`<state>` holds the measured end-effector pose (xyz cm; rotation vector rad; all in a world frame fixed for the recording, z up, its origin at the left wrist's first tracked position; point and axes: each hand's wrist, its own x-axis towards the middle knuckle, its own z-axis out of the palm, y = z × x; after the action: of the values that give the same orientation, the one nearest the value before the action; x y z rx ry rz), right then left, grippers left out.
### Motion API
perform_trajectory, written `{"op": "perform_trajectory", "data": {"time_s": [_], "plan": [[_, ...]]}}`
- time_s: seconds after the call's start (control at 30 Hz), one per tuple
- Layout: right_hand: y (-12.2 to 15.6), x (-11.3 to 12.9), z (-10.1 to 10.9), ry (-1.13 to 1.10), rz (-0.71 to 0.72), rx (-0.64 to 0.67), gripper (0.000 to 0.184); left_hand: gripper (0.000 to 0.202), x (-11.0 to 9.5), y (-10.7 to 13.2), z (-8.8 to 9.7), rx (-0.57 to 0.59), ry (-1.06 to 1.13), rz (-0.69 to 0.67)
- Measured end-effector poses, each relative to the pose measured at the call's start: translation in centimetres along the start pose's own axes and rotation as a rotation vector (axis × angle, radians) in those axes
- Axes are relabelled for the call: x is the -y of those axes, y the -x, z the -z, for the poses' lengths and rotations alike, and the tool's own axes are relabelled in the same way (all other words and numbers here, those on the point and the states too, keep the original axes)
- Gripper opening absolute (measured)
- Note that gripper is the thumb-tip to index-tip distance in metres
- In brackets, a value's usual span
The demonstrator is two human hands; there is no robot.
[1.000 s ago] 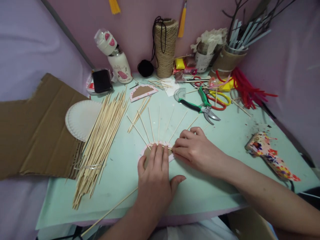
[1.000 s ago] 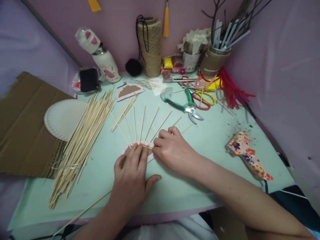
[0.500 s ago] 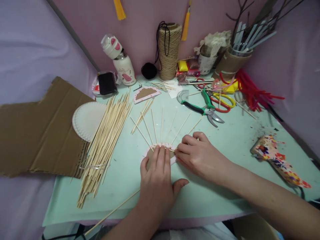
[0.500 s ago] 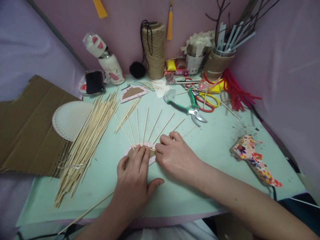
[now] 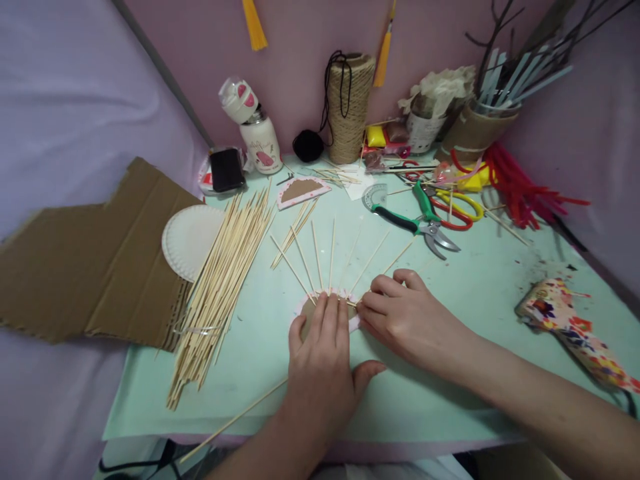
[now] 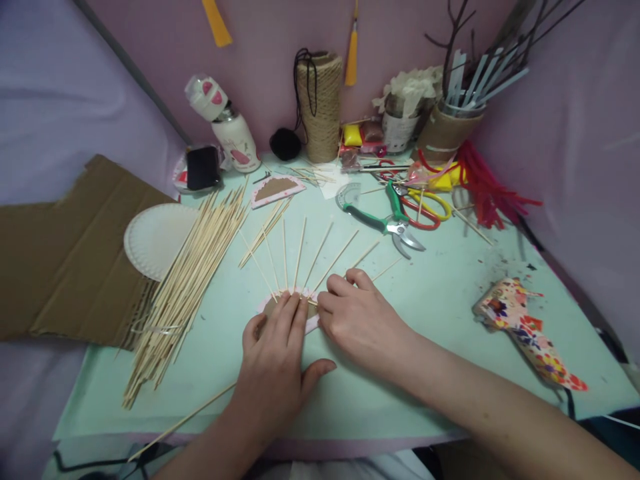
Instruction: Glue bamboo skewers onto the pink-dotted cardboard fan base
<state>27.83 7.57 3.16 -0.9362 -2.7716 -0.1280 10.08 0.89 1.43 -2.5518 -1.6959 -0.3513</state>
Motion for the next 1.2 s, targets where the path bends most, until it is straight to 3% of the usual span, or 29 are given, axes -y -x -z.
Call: {"op": "perform_trajectory", "data": {"time_s": [1.2], "plan": [[-0.18, 0.05, 0.19, -0.002, 0.009, 0.021, 0.016, 0.081, -0.15, 0.05, -0.53, -0.032, -0.064, 0.007]]}}
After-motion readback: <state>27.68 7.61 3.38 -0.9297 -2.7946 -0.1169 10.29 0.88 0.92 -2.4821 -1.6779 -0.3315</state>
